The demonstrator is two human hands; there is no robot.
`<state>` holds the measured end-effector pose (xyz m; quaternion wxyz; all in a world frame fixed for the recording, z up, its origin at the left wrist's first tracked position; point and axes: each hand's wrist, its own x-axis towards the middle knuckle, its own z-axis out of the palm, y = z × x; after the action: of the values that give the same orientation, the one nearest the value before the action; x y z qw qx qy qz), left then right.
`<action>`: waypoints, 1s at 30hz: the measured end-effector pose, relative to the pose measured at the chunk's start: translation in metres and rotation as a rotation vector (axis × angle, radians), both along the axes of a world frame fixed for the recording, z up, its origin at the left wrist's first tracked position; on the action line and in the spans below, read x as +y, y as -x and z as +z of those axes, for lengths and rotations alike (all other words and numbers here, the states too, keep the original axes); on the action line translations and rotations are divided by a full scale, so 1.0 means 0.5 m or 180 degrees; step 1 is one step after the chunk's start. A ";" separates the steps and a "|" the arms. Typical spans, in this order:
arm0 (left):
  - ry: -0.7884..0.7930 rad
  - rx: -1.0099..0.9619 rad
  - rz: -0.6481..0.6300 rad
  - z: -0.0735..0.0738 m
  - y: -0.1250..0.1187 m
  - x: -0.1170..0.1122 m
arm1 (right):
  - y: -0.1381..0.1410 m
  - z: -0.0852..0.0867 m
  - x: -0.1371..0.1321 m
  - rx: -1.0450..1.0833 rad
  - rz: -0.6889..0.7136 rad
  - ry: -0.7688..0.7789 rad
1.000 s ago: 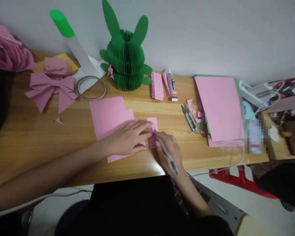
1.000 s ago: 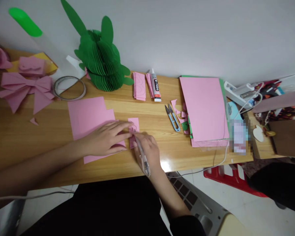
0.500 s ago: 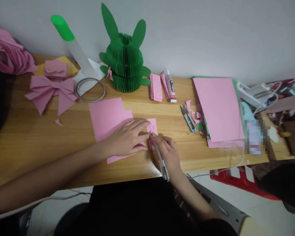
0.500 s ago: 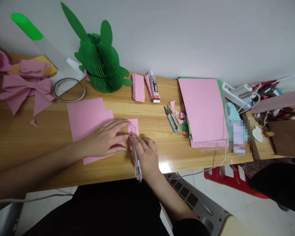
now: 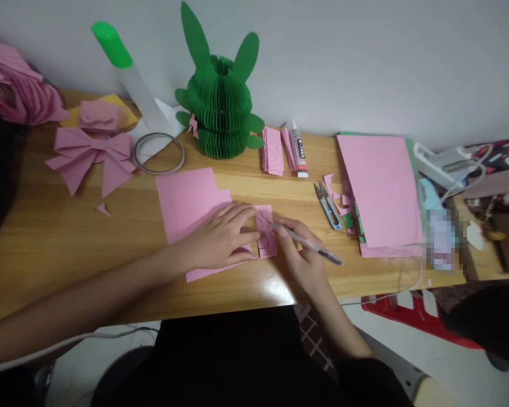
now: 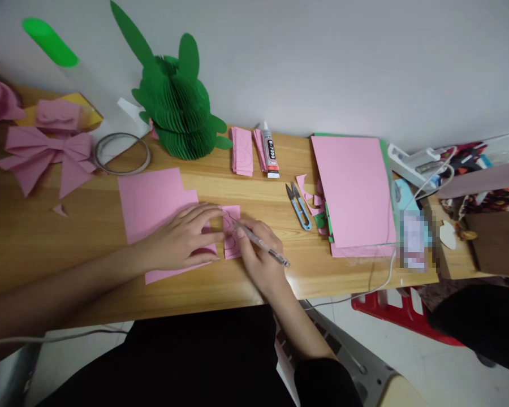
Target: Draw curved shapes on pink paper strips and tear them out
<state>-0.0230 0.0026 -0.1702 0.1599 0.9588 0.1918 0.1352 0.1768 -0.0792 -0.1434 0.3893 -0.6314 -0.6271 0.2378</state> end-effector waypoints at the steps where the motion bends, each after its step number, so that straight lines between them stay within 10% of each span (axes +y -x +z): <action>1: 0.0014 0.0012 -0.0001 0.000 0.000 0.000 | 0.000 0.000 0.003 0.0071 0.0003 0.0015; 30: 0.0175 -0.0142 0.0053 -0.001 -0.003 -0.002 | -0.002 -0.012 0.018 0.0059 0.0063 0.0271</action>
<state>-0.0213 0.0017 -0.1710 0.1894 0.9492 0.1998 0.1526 0.1780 -0.0704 -0.1495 0.3654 -0.6389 -0.6190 0.2740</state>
